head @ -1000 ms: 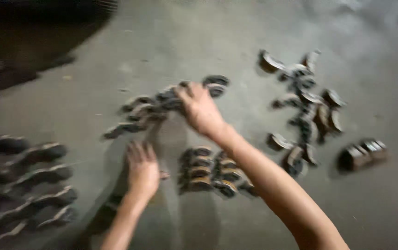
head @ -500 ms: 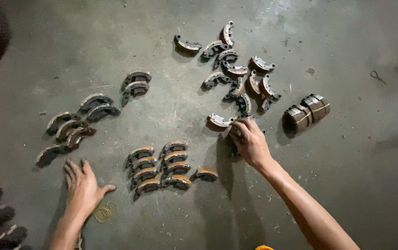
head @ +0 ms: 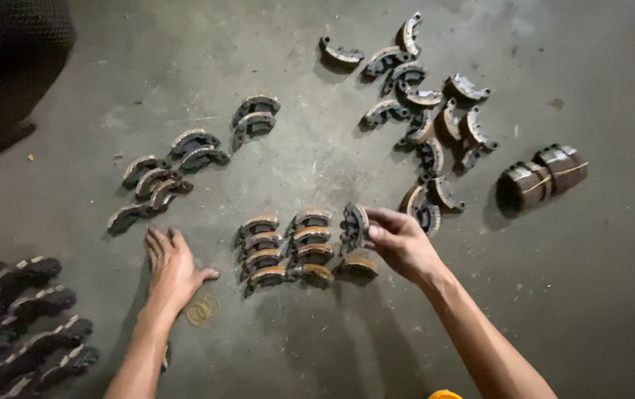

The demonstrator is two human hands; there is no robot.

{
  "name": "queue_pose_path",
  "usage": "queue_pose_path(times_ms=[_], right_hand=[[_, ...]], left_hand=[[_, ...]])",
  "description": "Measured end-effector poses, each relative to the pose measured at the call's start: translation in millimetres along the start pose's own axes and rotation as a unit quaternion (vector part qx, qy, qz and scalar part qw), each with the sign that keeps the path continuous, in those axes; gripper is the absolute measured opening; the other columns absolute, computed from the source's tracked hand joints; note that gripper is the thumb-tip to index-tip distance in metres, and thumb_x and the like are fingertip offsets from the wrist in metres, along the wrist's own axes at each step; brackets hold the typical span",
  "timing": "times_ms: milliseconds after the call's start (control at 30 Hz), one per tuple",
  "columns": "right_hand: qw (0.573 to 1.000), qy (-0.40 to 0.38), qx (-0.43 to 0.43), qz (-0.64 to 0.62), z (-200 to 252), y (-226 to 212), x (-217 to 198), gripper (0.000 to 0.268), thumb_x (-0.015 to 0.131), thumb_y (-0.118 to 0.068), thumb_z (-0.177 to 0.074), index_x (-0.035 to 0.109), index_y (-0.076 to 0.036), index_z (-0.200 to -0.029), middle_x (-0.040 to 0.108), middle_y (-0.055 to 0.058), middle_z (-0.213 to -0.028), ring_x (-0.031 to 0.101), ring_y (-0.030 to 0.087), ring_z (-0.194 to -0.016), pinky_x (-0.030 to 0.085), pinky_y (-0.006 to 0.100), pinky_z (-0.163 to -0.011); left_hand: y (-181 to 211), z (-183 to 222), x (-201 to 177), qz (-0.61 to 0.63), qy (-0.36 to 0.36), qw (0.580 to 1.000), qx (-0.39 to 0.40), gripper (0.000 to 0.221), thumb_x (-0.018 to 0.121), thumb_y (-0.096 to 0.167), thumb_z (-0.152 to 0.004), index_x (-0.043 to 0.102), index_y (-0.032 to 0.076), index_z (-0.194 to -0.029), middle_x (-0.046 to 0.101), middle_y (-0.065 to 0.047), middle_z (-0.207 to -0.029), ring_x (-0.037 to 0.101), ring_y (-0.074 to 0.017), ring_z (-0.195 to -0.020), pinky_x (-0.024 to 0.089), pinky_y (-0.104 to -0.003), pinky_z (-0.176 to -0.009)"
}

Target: Using a wrench on a lathe and then sorting motorcycle brake shoes on the floor

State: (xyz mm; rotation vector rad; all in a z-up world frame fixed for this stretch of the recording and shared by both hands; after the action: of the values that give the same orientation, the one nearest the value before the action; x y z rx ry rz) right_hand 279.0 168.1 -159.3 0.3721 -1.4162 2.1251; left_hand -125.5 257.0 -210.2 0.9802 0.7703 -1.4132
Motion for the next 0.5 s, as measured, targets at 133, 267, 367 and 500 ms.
queue_pose_path(times_ms=[133,267,367,500], right_hand=[[0.996,-0.008,0.054,-0.067,20.4,28.6,5.0,0.046,0.071,-0.006,-0.088,0.062,0.011,-0.130,0.075,0.026,-0.106,0.067,0.025,-0.084,0.054,0.034,-0.066],[0.991,-0.022,0.084,-0.104,30.6,31.7,24.7,0.046,0.073,-0.009,-0.087,0.063,0.009,-0.128,0.074,0.026,-0.106,0.072,0.031,-0.084,0.061,0.042,-0.067],[0.992,-0.023,0.074,-0.101,35.0,29.3,36.2,0.044,0.073,-0.009,-0.086,0.066,0.007,-0.126,0.076,0.022,-0.111,0.073,0.028,-0.095,0.061,0.041,-0.079],[0.998,-0.027,0.033,-0.041,32.7,37.8,24.1,0.044,0.076,0.003,-0.080,0.068,0.006,-0.123,0.075,0.021,-0.112,0.072,0.028,-0.097,0.062,0.041,-0.087]], left_hand=[[0.9,-0.3,-1.2,0.003,0.001,1.000,-0.004,0.126,0.098,0.031,-0.058,0.028,-0.020,-0.150,0.025,-0.054,-0.149,0.026,-0.0652,-0.144,0.024,-0.063,-0.121],[4.0,2.6,-6.0,-0.008,0.002,1.000,-0.009,0.127,0.098,0.034,-0.058,0.029,-0.018,-0.151,0.024,-0.052,-0.151,0.026,-0.0636,-0.145,0.026,-0.063,-0.121],[28.5,18.6,-25.3,0.014,0.007,1.000,-0.025,0.123,0.099,0.032,-0.058,0.033,-0.014,-0.152,0.023,-0.047,-0.155,0.026,-0.0599,-0.147,0.028,-0.065,-0.119],[112.1,67.9,-60.1,0.256,0.108,0.957,0.082,0.062,0.074,0.005,-0.086,0.049,-0.008,-0.141,0.047,-0.035,-0.144,0.051,-0.0466,-0.133,0.047,-0.054,-0.110]])
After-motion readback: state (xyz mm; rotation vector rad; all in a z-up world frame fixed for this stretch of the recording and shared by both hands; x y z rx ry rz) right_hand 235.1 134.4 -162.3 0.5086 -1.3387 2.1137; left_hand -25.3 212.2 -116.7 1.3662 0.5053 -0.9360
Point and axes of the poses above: each hand's wrist, its own z-axis away from the middle knuckle, its own x-axis out of the palm, y = z × x, the point moved 6 cm from there along -z, towards the middle knuckle
